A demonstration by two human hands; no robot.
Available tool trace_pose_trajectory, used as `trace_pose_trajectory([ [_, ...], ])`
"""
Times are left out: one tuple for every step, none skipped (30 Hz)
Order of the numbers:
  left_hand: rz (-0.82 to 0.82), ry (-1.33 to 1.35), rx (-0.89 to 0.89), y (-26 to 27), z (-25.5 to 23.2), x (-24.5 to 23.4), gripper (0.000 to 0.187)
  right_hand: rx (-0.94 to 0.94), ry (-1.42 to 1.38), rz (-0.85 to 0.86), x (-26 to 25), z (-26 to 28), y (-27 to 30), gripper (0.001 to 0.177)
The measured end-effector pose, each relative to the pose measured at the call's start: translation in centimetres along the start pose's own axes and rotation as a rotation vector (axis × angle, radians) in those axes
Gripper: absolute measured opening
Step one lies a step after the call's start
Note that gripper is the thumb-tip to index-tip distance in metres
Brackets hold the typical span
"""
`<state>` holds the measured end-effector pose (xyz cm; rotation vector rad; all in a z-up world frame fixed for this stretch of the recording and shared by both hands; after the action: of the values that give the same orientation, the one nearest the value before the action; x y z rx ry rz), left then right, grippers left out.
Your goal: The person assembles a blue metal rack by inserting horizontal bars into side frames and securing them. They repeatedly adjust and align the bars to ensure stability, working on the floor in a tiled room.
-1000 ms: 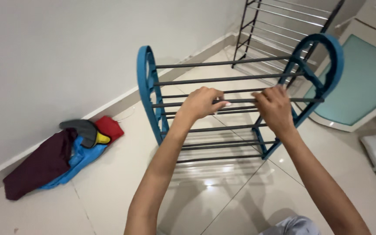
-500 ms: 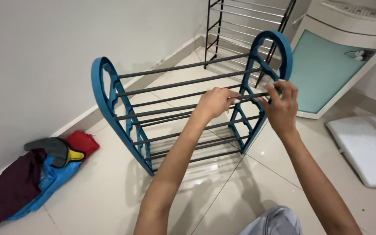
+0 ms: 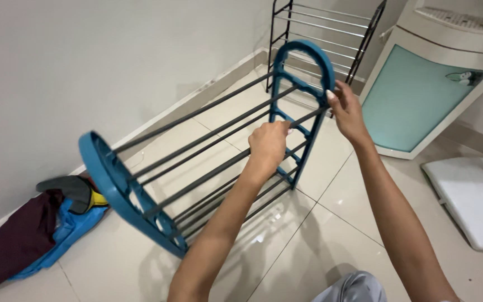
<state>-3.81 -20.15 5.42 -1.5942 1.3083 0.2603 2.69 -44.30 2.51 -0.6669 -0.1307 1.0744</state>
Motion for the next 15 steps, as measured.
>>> trace_pose_trajectory([
  [-0.031,-0.011,-0.01,0.0,0.2,-0.1,0.02,-0.006,-0.002,0.007,0.9,-0.1,-0.6,0.043],
  [-0.052,-0.021,-0.036,0.0,0.5,-0.1,0.02,-0.011,-0.003,0.013,1.8,-0.2,-1.1,0.042],
  [-0.071,-0.032,-0.062,0.0,0.8,-0.1,0.02,-0.015,-0.005,0.019,2.7,-0.3,-1.5,0.04],
  [-0.091,-0.043,-0.088,0.0,1.2,-0.1,0.021,-0.04,0.025,0.039,3.6,-0.4,-1.8,0.039],
  [-0.083,-0.087,-0.109,0.0,1.6,0.0,0.021,-0.064,0.055,0.058,4.5,-0.4,-2.0,0.037],
  [-0.075,-0.132,-0.13,0.0,1.9,0.1,0.021,-0.088,0.085,0.077,5.4,-0.4,-2.2,0.035],
  [-0.067,-0.175,-0.151,-0.1,2.3,0.2,0.021,-0.136,0.071,0.075,6.4,-0.2,-2.3,0.034],
  [-0.06,-0.202,-0.165,-0.1,2.6,0.4,0.021,-0.184,0.058,0.073,7.4,-0.1,-2.5,0.033],
  [-0.053,-0.228,-0.178,-0.1,2.8,0.5,0.022,-0.231,0.044,0.07,8.2,0.1,-2.7,0.032],
  [-0.046,-0.254,-0.192,-0.2,3.0,0.7,0.024,-0.178,0.032,0.071,9.0,0.0,-2.9,0.031],
  [-0.039,-0.258,-0.203,-0.2,3.2,0.8,0.023,-0.124,0.02,0.072,9.8,0.0,-3.1,0.03],
  [-0.032,-0.262,-0.215,-0.2,3.5,0.9,0.023,-0.07,0.009,0.073,10.3,0.0,-3.3,0.029],
  [-0.023,-0.265,-0.228,-0.3,3.7,1.0,0.023,-0.077,0.02,0.068,10.6,0.1,-3.4,0.027],
  [-0.018,-0.277,-0.221,-0.4,3.8,1.1,0.024,-0.084,0.03,0.062,10.9,0.3,-3.5,0.026],
  [-0.012,-0.289,-0.214,-0.5,3.9,1.2,0.024,-0.091,0.042,0.058,11.1,0.4,-3.4,0.025],
])
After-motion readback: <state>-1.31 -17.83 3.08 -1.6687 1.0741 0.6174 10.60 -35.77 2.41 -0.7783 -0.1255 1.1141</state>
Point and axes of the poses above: each hand's wrist, its own y-axis away from the middle knuckle, its own x-axis out of the palm, z = x × y, the point moved 3 cm from there along -y, towards the middle knuckle, and after that the axes turned 14 degrees about -z, right-handed, at the moved point
